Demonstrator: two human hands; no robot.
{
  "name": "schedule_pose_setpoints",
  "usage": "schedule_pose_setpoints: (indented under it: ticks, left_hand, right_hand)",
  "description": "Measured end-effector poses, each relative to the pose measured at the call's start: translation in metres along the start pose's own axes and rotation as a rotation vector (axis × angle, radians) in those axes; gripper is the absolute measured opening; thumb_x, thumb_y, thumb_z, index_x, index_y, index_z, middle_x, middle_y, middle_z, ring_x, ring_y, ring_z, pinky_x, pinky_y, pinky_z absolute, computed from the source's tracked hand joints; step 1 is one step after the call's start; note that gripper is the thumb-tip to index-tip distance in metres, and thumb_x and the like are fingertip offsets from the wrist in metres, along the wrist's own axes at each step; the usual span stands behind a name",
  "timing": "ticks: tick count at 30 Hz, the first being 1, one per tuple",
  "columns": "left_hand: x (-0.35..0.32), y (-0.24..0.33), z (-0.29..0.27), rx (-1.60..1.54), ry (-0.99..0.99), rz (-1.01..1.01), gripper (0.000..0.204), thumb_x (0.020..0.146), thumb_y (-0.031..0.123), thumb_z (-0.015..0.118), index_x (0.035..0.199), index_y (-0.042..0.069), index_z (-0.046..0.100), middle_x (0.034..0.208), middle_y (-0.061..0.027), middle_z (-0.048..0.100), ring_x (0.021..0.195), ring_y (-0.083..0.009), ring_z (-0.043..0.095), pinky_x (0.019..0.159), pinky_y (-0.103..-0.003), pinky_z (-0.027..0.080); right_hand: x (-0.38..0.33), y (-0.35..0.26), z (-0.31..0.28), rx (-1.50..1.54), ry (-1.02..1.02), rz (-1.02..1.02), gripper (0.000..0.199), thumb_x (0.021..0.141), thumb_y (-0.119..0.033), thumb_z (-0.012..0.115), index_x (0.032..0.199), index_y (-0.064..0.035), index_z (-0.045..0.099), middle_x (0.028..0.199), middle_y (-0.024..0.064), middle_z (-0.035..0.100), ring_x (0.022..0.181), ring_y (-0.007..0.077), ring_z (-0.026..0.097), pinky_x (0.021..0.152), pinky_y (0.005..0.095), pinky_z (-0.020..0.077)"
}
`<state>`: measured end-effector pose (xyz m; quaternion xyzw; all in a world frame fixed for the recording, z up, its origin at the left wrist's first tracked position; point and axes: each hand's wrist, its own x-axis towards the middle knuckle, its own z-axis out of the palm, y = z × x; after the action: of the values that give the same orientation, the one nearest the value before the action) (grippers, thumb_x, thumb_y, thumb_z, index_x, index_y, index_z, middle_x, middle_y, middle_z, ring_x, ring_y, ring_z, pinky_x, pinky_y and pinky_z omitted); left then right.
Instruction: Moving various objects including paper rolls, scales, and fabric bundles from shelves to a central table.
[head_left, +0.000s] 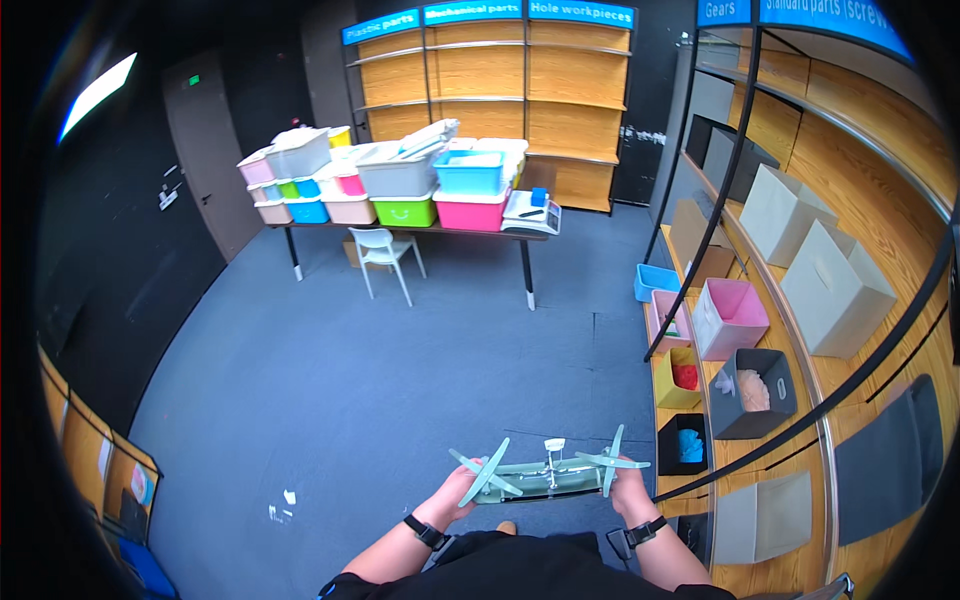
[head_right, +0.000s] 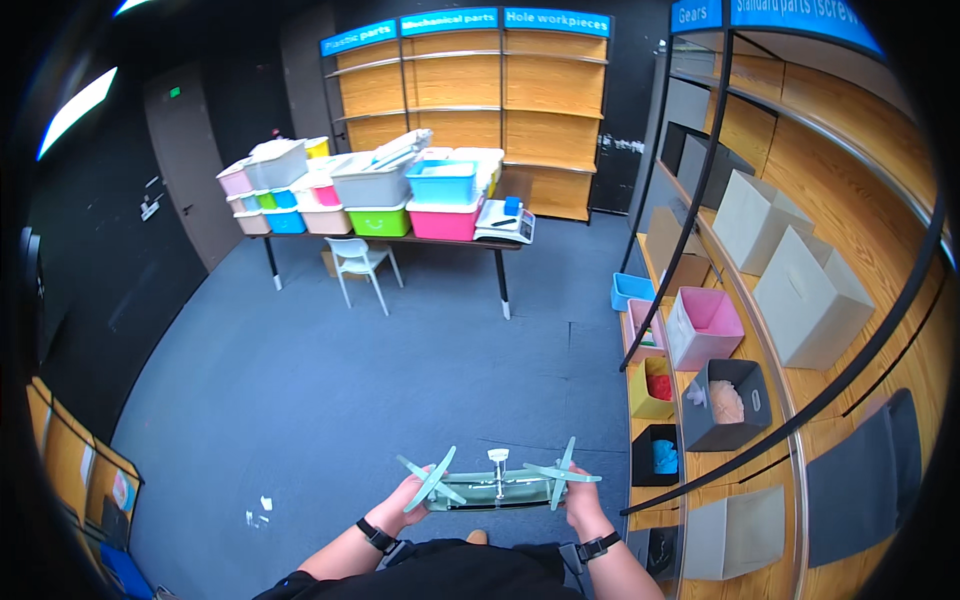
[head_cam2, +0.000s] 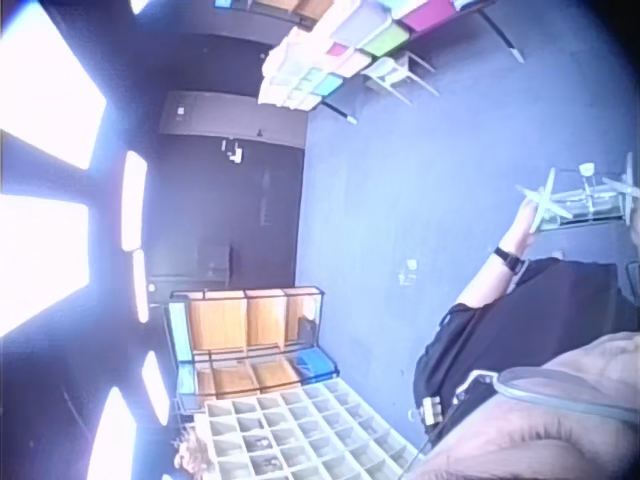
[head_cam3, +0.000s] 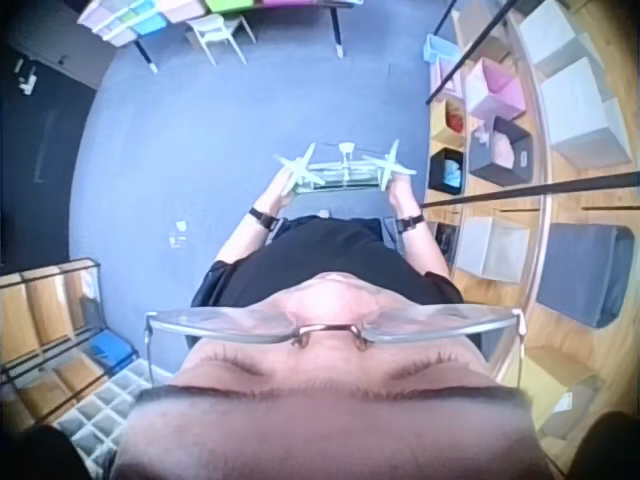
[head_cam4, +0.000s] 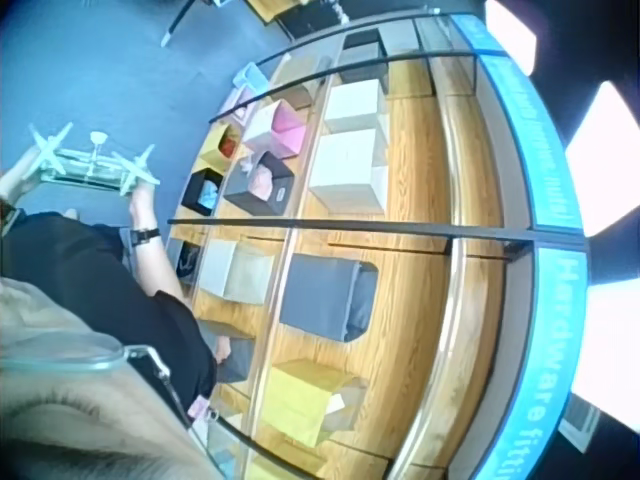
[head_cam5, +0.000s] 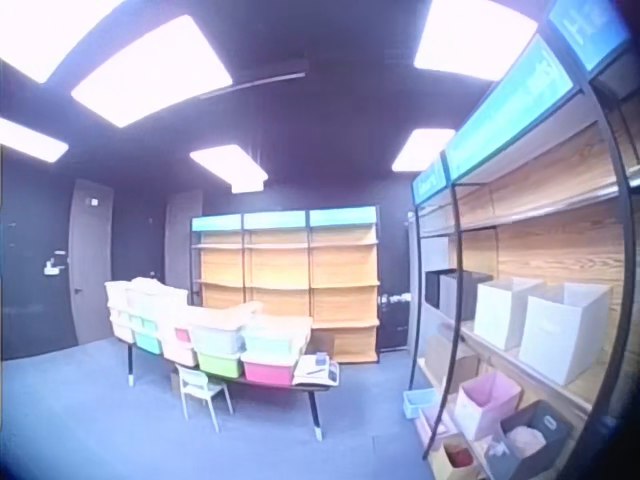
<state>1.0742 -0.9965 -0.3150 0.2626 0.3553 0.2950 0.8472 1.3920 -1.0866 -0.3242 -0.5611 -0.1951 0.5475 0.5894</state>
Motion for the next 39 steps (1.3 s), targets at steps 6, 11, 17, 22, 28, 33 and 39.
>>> schedule_pose_setpoints:
  ticks: [6, 11, 17, 22, 28, 33, 39]
  left_hand:
    - [0.159, 0.078, 0.060, 0.242, -0.079, -0.251, 0.026, 0.101, 0.029, 0.045, 0.118, 0.009, 0.048, 0.114, -0.0104, 0.058, 0.097, -0.0269, 0.065, 0.075, -0.048, 0.061]
    - [0.309, 0.121, 0.078, 0.304, -0.151, -0.273, 0.018, 0.103, 0.022, 0.040, 0.116, 0.012, 0.046, 0.105, -0.0074, 0.059, 0.093, -0.0220, 0.066, 0.068, -0.039, 0.063]
    - [0.454, 0.186, 0.101, 0.180, -0.071, -0.146, 0.024, 0.102, 0.013, 0.040, 0.125, 0.009, 0.046, 0.110, -0.0085, 0.060, 0.090, -0.0184, 0.065, 0.068, -0.033, 0.060]
    - [0.528, 0.251, 0.126, -0.012, -0.003, -0.037, 0.027, 0.100, 0.005, 0.040, 0.127, 0.004, 0.046, 0.112, -0.0137, 0.061, 0.094, -0.0238, 0.066, 0.076, -0.036, 0.061]
    - [0.649, 0.317, 0.097, -0.061, 0.122, 0.000, 0.029, 0.100, 0.006, 0.042, 0.128, 0.003, 0.047, 0.115, -0.0131, 0.061, 0.096, -0.0229, 0.066, 0.078, -0.036, 0.060]
    - [0.757, 0.406, 0.072, 0.036, 0.142, 0.064, 0.027, 0.100, 0.004, 0.041, 0.125, 0.001, 0.052, 0.111, -0.0117, 0.063, 0.095, -0.0235, 0.067, 0.080, -0.035, 0.062]
    - [0.869, 0.497, 0.066, -0.044, 0.231, 0.141, 0.026, 0.099, 0.005, 0.045, 0.123, 0.000, 0.054, 0.110, -0.0119, 0.064, 0.091, -0.0204, 0.067, 0.077, -0.032, 0.061]
  right_hand:
    - [0.127, -0.058, -0.039, 0.002, 0.159, -0.127, 0.031, 0.103, -0.037, 0.044, 0.099, -0.0117, 0.061, 0.080, -0.0015, 0.063, 0.063, 0.0103, 0.060, 0.048, 0.0258, 0.0456]
    - [0.258, -0.117, -0.071, -0.018, 0.170, -0.080, 0.028, 0.104, -0.030, 0.043, 0.101, -0.0091, 0.061, 0.082, 0.0011, 0.063, 0.067, 0.0109, 0.062, 0.049, 0.0252, 0.0476]
    - [0.439, -0.224, -0.082, -0.260, 0.024, -0.062, 0.033, 0.104, -0.033, 0.039, 0.105, -0.0062, 0.057, 0.084, 0.0045, 0.063, 0.069, 0.0141, 0.063, 0.051, 0.0287, 0.0528]
    - [0.584, -0.283, -0.068, -0.355, -0.111, 0.025, 0.035, 0.104, -0.037, 0.038, 0.114, -0.0067, 0.053, 0.096, 0.0068, 0.063, 0.075, 0.0171, 0.066, 0.053, 0.0321, 0.0566]
    - [0.744, -0.340, -0.014, -0.402, -0.286, 0.154, 0.030, 0.102, -0.030, 0.041, 0.115, -0.0064, 0.054, 0.098, 0.0065, 0.064, 0.078, 0.0174, 0.065, 0.058, 0.0341, 0.0572]
    - [0.885, -0.376, 0.032, -0.382, -0.395, 0.143, 0.025, 0.101, -0.024, 0.044, 0.113, -0.0062, 0.057, 0.099, 0.0058, 0.064, 0.082, 0.0161, 0.065, 0.063, 0.0331, 0.0559]
    - [1.026, -0.433, 0.079, -0.302, -0.413, 0.176, 0.031, 0.104, -0.024, 0.043, 0.110, 0.0026, 0.057, 0.094, 0.0104, 0.064, 0.080, 0.0197, 0.066, 0.070, 0.0354, 0.0589]
